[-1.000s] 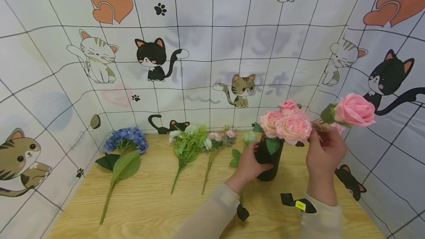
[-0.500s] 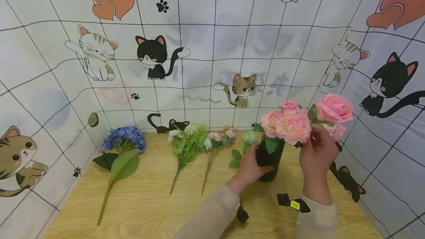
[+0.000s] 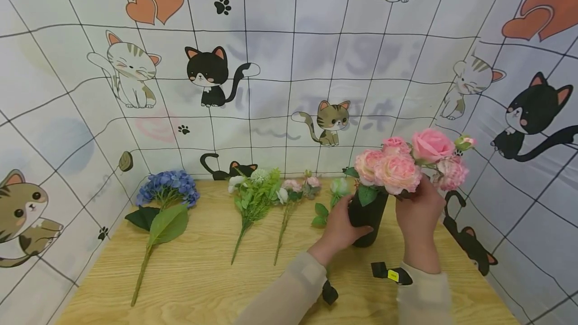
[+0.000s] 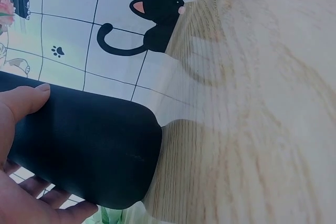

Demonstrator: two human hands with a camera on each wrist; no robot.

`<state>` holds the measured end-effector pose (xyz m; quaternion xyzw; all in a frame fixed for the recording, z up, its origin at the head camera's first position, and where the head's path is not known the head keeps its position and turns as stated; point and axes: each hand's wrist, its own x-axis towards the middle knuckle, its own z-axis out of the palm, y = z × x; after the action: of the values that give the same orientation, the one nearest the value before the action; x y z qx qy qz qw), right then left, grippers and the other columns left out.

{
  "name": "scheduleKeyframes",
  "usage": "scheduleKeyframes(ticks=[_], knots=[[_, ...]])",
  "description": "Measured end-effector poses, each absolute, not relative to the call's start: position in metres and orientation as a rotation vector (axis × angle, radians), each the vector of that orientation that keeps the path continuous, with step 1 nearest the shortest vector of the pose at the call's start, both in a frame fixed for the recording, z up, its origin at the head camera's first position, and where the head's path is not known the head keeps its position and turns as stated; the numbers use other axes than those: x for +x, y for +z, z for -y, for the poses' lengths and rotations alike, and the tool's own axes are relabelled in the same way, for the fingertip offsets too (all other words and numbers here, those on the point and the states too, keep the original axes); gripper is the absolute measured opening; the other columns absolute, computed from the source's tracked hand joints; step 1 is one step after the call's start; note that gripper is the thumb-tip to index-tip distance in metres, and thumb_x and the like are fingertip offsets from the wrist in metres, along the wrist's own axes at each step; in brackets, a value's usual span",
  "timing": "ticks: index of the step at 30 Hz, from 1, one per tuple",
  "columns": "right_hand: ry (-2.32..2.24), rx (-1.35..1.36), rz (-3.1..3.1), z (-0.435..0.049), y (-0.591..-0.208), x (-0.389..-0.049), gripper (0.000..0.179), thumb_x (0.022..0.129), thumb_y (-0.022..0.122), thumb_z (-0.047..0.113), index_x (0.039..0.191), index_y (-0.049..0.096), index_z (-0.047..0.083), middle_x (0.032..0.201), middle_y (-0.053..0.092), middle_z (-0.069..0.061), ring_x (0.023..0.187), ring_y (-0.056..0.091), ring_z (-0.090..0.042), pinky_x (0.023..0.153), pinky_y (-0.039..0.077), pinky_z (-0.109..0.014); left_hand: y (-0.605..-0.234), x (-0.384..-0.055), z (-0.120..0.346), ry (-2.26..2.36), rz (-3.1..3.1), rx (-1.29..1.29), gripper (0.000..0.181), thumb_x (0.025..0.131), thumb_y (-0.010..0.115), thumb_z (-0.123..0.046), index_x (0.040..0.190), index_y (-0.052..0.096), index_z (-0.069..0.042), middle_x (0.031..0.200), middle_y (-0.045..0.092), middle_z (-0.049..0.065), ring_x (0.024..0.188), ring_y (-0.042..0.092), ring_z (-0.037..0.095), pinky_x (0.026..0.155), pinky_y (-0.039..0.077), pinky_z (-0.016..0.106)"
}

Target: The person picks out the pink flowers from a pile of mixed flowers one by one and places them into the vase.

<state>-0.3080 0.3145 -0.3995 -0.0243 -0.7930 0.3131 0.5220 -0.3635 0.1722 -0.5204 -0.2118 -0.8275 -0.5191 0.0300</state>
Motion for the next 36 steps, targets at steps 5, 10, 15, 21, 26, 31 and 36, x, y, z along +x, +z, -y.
scheduleKeyframes(ticks=[5, 10, 15, 21, 26, 31, 36], knots=[[0.684, -0.017, 1.871, -0.317, -0.403, -0.312, 0.007, 0.086, 0.067, -0.006, 0.089, 0.070, 0.000, 0.060, 0.060, -0.016, 0.058, 0.031, 0.012, 0.058, 0.025, -0.026, -0.522, -0.363, -0.172, -1.584, 2.560, -0.643, 0.092, 0.086, 0.090, -0.043, 0.160, 0.043, -0.017, 0.154, 0.057, 0.005, 0.139, 0.058, 0.024, 0.114, 0.051, 0.043], [0.773, -0.027, 1.899, -0.314, -0.406, -0.314, 0.011, 0.089, 0.068, -0.006, 0.099, 0.073, -0.004, 0.072, 0.066, -0.018, 0.064, 0.037, 0.007, 0.063, 0.029, -0.018, -0.522, -0.363, -0.172, -1.597, 2.562, -0.650, 0.090, 0.086, 0.089, -0.042, 0.160, 0.043, -0.017, 0.154, 0.058, 0.004, 0.139, 0.058, 0.023, 0.113, 0.051, 0.042], [0.862, -0.045, 2.009, -0.310, -0.408, -0.313, 0.028, 0.095, 0.072, 0.002, 0.122, 0.071, -0.004, 0.100, 0.075, -0.024, 0.088, 0.070, -0.023, 0.079, 0.046, -0.020, -0.521, -0.363, -0.171, -1.607, 2.555, -0.660, 0.090, 0.086, 0.090, -0.040, 0.160, 0.044, -0.017, 0.153, 0.058, 0.004, 0.138, 0.059, 0.023, 0.113, 0.051, 0.041], [0.787, -0.059, 2.105, -0.313, -0.408, -0.310, 0.024, 0.092, 0.073, 0.002, 0.114, 0.069, -0.008, 0.093, 0.074, -0.032, 0.091, 0.071, -0.053, 0.080, 0.053, -0.064, -0.521, -0.365, -0.171, -1.608, 2.553, -0.656, 0.090, 0.085, 0.090, -0.041, 0.159, 0.044, -0.018, 0.152, 0.058, 0.003, 0.138, 0.059, 0.022, 0.113, 0.051, 0.041], [0.902, -0.061, 2.143, -0.316, -0.409, -0.312, 0.040, 0.092, 0.074, 0.006, 0.129, 0.063, -0.006, 0.121, 0.072, -0.030, 0.120, 0.066, -0.050, 0.100, 0.050, -0.068, -0.523, -0.366, -0.172, -1.597, 2.553, -0.659, 0.090, 0.086, 0.090, -0.042, 0.159, 0.044, -0.018, 0.152, 0.059, 0.004, 0.138, 0.059, 0.022, 0.113, 0.051, 0.042], [0.913, -0.053, 2.157, -0.315, -0.413, -0.315, 0.042, 0.090, 0.073, 0.002, 0.130, 0.064, -0.003, 0.117, 0.074, -0.026, 0.114, 0.069, -0.042, 0.099, 0.052, -0.060, -0.525, -0.367, -0.172, -1.602, 2.552, -0.675, 0.091, 0.087, 0.089, -0.041, 0.161, 0.042, -0.017, 0.154, 0.057, 0.005, 0.139, 0.058, 0.024, 0.114, 0.051, 0.043], [0.773, -0.024, 2.200, -0.317, -0.416, -0.316, 0.031, 0.090, 0.075, 0.002, 0.120, 0.068, -0.002, 0.085, 0.072, -0.022, 0.075, 0.065, -0.036, 0.070, 0.050, -0.039, -0.525, -0.366, -0.171, -1.615, 2.543, -0.692, 0.093, 0.088, 0.088, -0.042, 0.163, 0.039, -0.014, 0.157, 0.055, 0.006, 0.142, 0.056, 0.026, 0.115, 0.050, 0.045]])
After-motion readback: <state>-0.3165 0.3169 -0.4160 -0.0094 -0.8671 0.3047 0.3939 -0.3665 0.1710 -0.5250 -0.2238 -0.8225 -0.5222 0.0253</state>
